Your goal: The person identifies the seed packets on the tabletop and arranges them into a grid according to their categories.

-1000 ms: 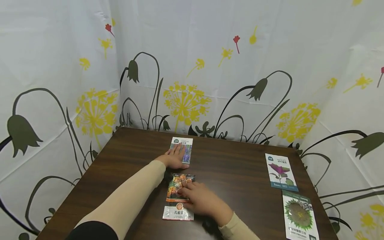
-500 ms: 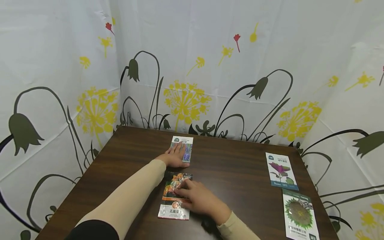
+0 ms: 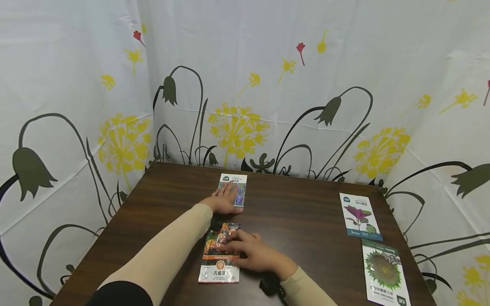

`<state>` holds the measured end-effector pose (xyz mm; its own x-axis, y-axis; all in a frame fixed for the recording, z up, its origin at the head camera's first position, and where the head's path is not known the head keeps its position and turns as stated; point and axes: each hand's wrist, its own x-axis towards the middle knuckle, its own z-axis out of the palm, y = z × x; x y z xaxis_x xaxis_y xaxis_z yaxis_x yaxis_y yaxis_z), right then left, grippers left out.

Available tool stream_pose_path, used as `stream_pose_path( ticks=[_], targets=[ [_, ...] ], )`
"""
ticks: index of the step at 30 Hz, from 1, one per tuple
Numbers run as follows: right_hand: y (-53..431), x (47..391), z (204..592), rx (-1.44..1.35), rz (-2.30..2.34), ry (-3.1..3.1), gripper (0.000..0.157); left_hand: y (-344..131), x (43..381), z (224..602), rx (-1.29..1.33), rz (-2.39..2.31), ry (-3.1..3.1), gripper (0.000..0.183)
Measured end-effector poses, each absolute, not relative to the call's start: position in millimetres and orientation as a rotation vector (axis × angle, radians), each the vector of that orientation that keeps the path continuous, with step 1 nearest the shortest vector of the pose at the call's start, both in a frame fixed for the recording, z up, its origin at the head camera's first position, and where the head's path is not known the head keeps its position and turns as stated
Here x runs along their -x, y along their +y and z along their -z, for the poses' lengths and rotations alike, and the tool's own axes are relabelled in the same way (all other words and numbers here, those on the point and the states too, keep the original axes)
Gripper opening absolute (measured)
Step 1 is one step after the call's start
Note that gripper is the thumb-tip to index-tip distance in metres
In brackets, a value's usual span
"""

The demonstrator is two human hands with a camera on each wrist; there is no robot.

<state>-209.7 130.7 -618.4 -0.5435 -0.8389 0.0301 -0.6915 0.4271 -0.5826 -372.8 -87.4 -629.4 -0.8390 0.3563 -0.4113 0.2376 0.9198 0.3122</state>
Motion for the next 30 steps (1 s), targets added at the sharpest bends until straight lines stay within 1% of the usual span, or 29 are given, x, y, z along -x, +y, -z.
stream_pose_path(
  ticks=[4, 8, 12, 16, 20, 30],
  targets=[
    [140.2, 217.4, 613.5, 1.204, 1.028, 2.214, 0.040, -86.0, 371.6, 627.9, -0.421, -0.343, 2.598, 0.114],
    [149.5, 224.9, 611.6, 1.120, 1.264, 2.040, 0.037, -84.8, 370.7, 625.3, -0.432, -0.348, 2.606, 0.113],
    [158.0, 230.9, 617.8, 1.026, 1.565, 1.824, 0.037, -84.8, 370.0, 623.5, -0.426, -0.355, 2.608, 0.113],
    [165.8, 234.1, 624.9, 0.887, 1.828, 1.553, 0.040, -84.5, 369.8, 623.9, -0.419, -0.358, 2.602, 0.113],
    [171.0, 235.1, 627.9, 0.819, 1.924, 1.434, 0.043, -84.2, 370.0, 624.9, -0.427, -0.366, 2.606, 0.113],
    [186.1, 237.0, 639.2, 0.812, 2.024, 1.357, 0.044, -83.8, 368.9, 629.0, -0.424, -0.343, 2.622, 0.113]
  ],
)
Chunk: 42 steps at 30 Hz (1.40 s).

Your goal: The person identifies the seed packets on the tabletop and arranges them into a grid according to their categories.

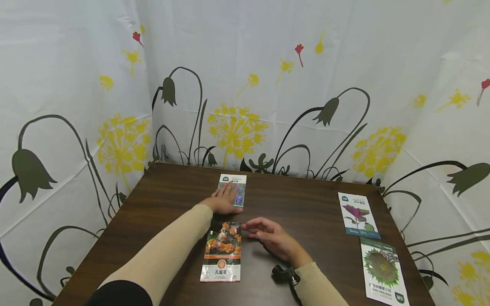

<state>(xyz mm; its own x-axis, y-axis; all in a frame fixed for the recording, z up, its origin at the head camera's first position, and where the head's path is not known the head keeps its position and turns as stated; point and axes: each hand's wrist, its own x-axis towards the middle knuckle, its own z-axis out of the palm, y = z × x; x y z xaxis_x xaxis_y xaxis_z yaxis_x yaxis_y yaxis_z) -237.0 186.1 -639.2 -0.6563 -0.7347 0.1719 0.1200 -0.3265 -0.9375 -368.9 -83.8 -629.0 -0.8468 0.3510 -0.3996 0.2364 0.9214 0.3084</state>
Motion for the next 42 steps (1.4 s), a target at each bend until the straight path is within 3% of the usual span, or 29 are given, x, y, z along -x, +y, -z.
stream_pose_path(
  ticks=[10, 17, 28, 36, 39, 42],
  targets=[
    [231.1, 224.8, 645.4, 0.817, 2.151, 1.343, 0.048, -84.9, 368.0, 629.8, -0.421, -0.387, 2.611, 0.113],
    [279.5, 197.2, 648.9, 0.870, 2.281, 1.208, 0.052, -85.7, 368.6, 631.0, -0.448, -0.358, 2.599, 0.114],
    [362.2, 178.5, 628.1, 0.833, 2.478, 1.402, 0.054, -85.7, 366.6, 623.4, -0.440, -0.372, 2.575, 0.113],
    [417.1, 153.3, 608.5, 0.416, 2.649, 1.925, 0.042, -86.0, 365.5, 622.5, -0.440, -0.391, 2.551, 0.113],
    [431.2, 145.8, 602.3, 0.028, 2.684, 2.125, 0.033, -86.8, 367.0, 620.2, -0.444, -0.392, 2.536, 0.113],
    [440.9, 143.5, 596.8, -0.528, 2.281, 2.544, 0.028, -87.4, 369.6, 616.4, -0.447, -0.374, 2.533, 0.113]
  ],
)
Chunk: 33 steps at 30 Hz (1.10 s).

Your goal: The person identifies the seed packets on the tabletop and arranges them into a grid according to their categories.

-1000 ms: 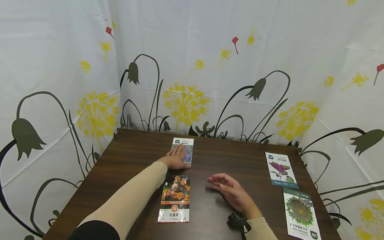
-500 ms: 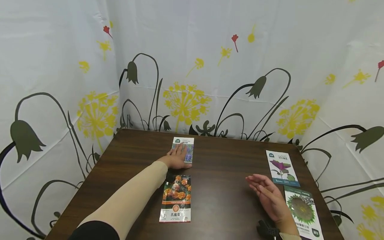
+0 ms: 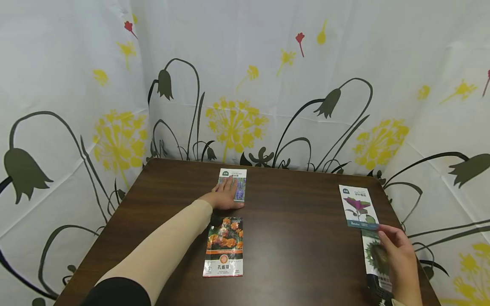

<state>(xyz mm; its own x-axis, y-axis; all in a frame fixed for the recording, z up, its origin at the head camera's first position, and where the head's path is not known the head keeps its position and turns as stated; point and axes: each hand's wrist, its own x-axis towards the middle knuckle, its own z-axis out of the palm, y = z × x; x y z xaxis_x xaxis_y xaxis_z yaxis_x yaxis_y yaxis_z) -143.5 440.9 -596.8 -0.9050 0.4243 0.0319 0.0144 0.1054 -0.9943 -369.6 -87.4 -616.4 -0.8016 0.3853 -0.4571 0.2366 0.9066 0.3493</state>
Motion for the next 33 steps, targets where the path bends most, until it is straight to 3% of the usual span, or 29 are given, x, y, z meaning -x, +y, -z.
stream_pose_path(
  ticks=[2, 5, 14, 25, 33],
  targets=[
    [446.3, 144.0, 594.6, 0.690, -1.561, -2.322, 0.035, -87.2, 370.0, 616.1, -0.446, -0.367, 2.534, 0.113],
    [450.2, 146.9, 590.8, 0.848, -1.153, -2.575, 0.045, -87.5, 372.0, 613.4, -0.453, -0.364, 2.544, 0.113],
    [445.6, 145.8, 587.7, 0.764, -0.844, -2.568, 0.036, -86.7, 374.9, 612.5, -0.444, -0.346, 2.542, 0.114],
    [464.5, 142.4, 602.3, 0.580, -0.862, -3.025, 0.051, -85.4, 372.2, 620.3, -0.439, -0.352, 2.541, 0.113],
    [462.6, 145.2, 600.3, 0.490, -0.936, -3.087, 0.050, -86.1, 371.9, 618.3, -0.413, -0.382, 2.547, 0.114]
  ],
)
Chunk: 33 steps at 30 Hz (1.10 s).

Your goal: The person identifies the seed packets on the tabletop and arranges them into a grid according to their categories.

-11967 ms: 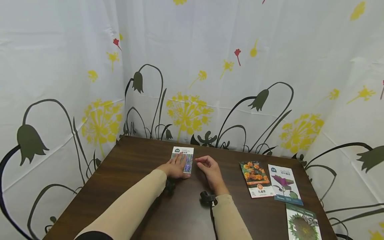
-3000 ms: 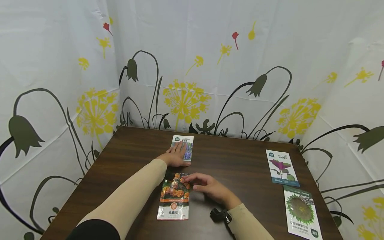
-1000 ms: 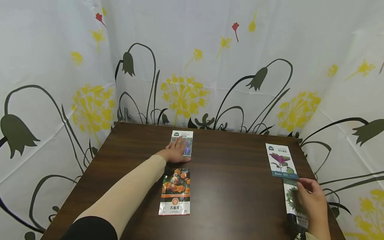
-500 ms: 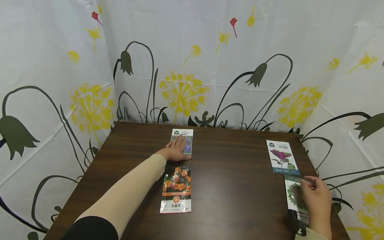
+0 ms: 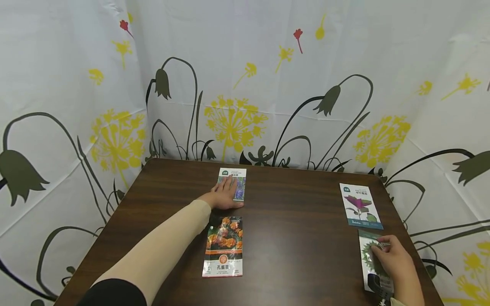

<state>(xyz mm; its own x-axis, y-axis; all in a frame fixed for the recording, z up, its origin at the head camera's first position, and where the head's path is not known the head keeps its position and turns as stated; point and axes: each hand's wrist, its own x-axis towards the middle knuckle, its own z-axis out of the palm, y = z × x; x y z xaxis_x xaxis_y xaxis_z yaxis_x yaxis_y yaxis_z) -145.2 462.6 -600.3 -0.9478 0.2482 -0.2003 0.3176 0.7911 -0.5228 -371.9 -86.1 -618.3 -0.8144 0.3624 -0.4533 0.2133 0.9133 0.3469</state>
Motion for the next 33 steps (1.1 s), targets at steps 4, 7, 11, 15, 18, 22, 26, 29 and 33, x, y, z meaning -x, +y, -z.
stream_pose_path(
  ticks=[4, 7, 11, 15, 18, 22, 26, 29, 33],
  targets=[
    [455.4, 147.1, 599.9, -0.361, 0.940, 2.813, 0.046, -86.4, 368.7, 614.4, -0.422, -0.368, 2.554, 0.114],
    [451.2, 147.8, 599.8, -0.322, 0.966, 2.815, 0.045, -86.6, 367.7, 614.4, -0.422, -0.367, 2.556, 0.114],
    [447.9, 148.5, 600.5, -0.295, 0.990, 2.819, 0.042, -87.4, 370.4, 617.6, -0.426, -0.370, 2.546, 0.115],
    [440.5, 150.1, 600.5, -0.259, 1.022, 2.784, 0.041, -87.6, 370.9, 616.2, -0.435, -0.371, 2.532, 0.114],
    [433.0, 151.0, 600.3, -0.235, 1.025, 2.757, 0.041, -87.4, 369.9, 614.9, -0.439, -0.374, 2.533, 0.113],
    [425.3, 151.4, 602.7, -0.207, 1.035, 2.752, 0.041, -86.5, 369.5, 613.6, -0.437, -0.364, 2.533, 0.113],
    [419.2, 152.5, 604.7, -0.171, 1.066, 2.763, 0.039, -86.0, 370.6, 614.8, -0.440, -0.363, 2.543, 0.113],
    [416.1, 153.7, 605.1, -0.128, 1.100, 2.766, 0.038, -85.9, 372.9, 617.8, -0.441, -0.350, 2.553, 0.115],
    [413.0, 155.0, 605.9, -0.085, 1.126, 2.758, 0.035, -86.5, 376.1, 622.7, -0.439, -0.345, 2.549, 0.116]
  ],
)
